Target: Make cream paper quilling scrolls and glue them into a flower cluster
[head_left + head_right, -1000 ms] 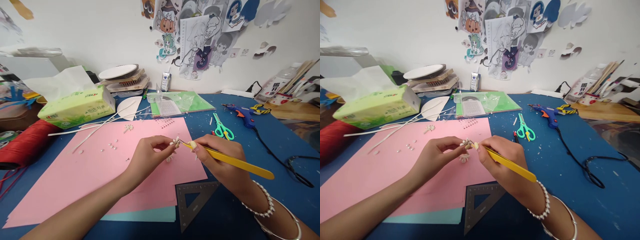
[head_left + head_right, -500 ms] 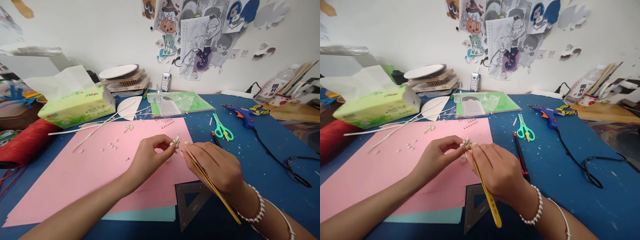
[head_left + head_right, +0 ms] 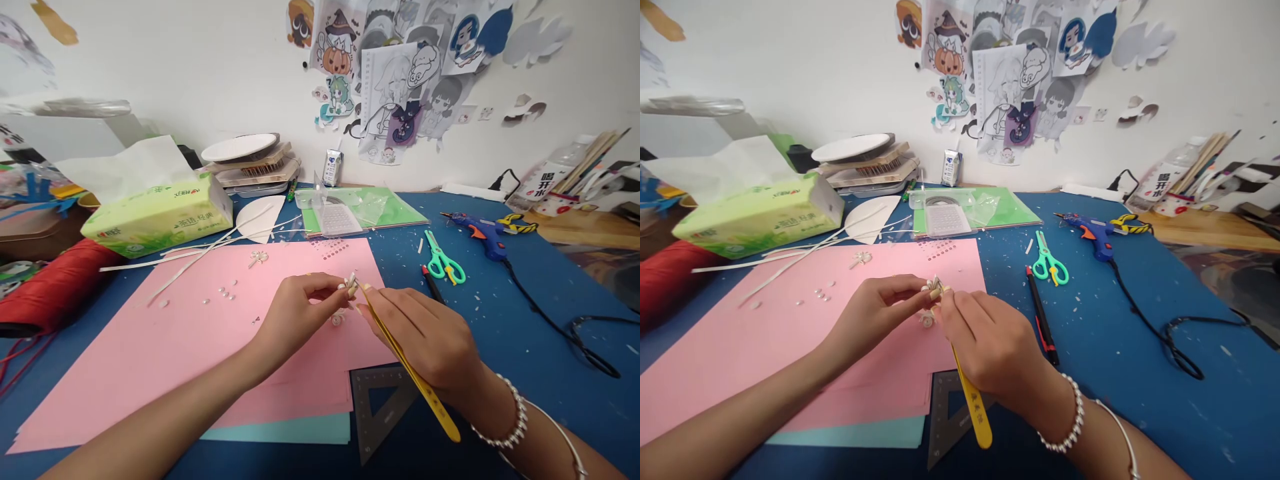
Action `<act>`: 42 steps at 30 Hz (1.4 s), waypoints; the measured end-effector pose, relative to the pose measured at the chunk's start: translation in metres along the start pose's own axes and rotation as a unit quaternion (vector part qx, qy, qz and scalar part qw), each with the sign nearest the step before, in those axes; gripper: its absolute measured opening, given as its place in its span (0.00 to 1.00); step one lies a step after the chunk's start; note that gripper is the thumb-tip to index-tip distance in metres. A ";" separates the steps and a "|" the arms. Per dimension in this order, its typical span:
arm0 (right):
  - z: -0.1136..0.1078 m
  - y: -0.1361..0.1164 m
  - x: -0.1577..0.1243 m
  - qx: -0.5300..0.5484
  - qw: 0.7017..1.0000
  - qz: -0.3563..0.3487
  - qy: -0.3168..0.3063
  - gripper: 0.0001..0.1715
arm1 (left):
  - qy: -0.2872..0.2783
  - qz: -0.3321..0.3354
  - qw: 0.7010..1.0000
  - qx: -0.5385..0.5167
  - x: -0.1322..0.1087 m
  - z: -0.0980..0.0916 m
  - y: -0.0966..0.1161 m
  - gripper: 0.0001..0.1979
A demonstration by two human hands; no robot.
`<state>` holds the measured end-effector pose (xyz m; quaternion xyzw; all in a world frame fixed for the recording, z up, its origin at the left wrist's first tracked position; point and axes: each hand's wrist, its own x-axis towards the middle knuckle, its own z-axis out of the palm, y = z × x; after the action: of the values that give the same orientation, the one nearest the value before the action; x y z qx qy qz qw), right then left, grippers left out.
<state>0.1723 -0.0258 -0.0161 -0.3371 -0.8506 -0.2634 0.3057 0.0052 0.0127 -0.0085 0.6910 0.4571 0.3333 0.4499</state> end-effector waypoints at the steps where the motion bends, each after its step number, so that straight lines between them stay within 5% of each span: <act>1: 0.000 0.001 0.000 -0.003 1.000 -0.006 -0.005 0.14 | -0.001 0.006 1.000 0.008 0.000 0.000 0.000 0.08; 18: 0.004 -0.027 0.010 -0.127 0.991 0.018 -0.046 0.06 | -0.036 -0.012 0.999 0.010 0.005 0.006 -0.007 0.11; 31: 0.005 -0.020 0.008 -0.081 0.993 0.070 -0.043 0.08 | -0.035 -0.024 0.999 -0.004 0.005 0.003 -0.008 0.10; 42: 0.006 -0.025 0.006 -0.112 0.992 0.036 -0.047 0.06 | -0.032 -0.004 0.999 0.026 0.004 0.006 -0.009 0.11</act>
<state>0.1481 -0.0355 -0.0219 -0.4122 -0.8162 -0.3298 0.2347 0.0092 0.0165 -0.0188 0.7110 0.4540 0.2974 0.4471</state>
